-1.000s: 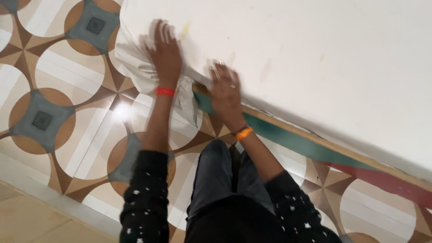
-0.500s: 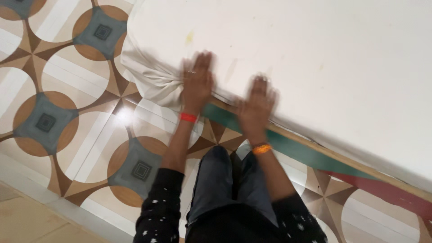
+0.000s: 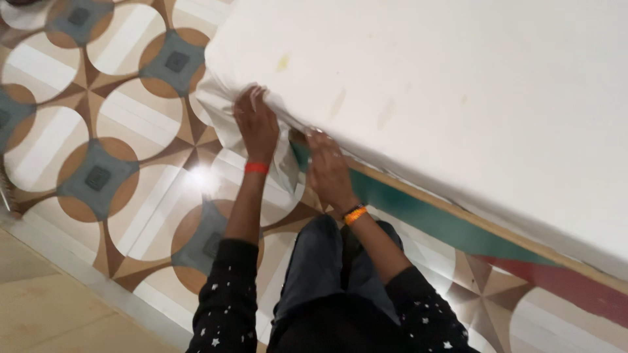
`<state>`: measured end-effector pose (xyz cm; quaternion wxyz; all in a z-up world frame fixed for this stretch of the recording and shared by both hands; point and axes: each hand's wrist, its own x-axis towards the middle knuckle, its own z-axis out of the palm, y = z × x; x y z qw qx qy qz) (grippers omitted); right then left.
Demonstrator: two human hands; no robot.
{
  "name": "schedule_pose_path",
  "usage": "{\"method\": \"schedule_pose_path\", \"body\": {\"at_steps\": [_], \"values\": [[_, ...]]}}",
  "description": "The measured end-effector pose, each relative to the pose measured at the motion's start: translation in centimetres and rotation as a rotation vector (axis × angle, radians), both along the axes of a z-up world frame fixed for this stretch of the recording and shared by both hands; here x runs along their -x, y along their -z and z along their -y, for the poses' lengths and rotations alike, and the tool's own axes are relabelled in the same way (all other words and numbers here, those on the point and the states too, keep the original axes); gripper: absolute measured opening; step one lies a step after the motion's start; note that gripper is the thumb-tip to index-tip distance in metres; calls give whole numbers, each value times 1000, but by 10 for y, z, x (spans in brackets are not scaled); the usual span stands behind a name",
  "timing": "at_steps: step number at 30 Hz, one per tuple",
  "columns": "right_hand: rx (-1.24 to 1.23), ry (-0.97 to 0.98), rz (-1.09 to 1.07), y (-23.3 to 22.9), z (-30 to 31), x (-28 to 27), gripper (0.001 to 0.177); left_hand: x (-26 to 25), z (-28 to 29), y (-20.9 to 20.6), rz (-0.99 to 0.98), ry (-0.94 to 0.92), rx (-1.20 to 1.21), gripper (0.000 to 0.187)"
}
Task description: The person sits on the floor and tucks a white bedsheet under the mattress by hand. They work along the side of the bed, pulling and folding the sheet to secure it under the mattress edge.
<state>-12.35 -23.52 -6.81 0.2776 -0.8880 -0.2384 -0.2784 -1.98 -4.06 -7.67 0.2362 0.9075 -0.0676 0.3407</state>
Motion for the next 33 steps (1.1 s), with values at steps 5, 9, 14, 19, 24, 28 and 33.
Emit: {"method": "schedule_pose_path", "body": {"at_steps": [5,9,14,19,24,28,33], "values": [[12,142,-18,14,41,23,50,70,46,28,58,493,-190,33],[53,243,-91,32,35,17,38,74,60,19,59,469,-299,46],[156,267,-43,45,33,-2,36,72,73,20,-32,425,-369,31],[254,184,-138,47,41,-15,38,43,85,33,-327,383,-497,16],[254,91,-38,44,56,-17,37,20,74,50,-237,455,-478,16],[237,119,-13,45,56,-21,31,3,87,62,-394,350,-613,13],[191,125,11,41,50,-19,24,-5,93,66,-360,356,-602,10]]}}
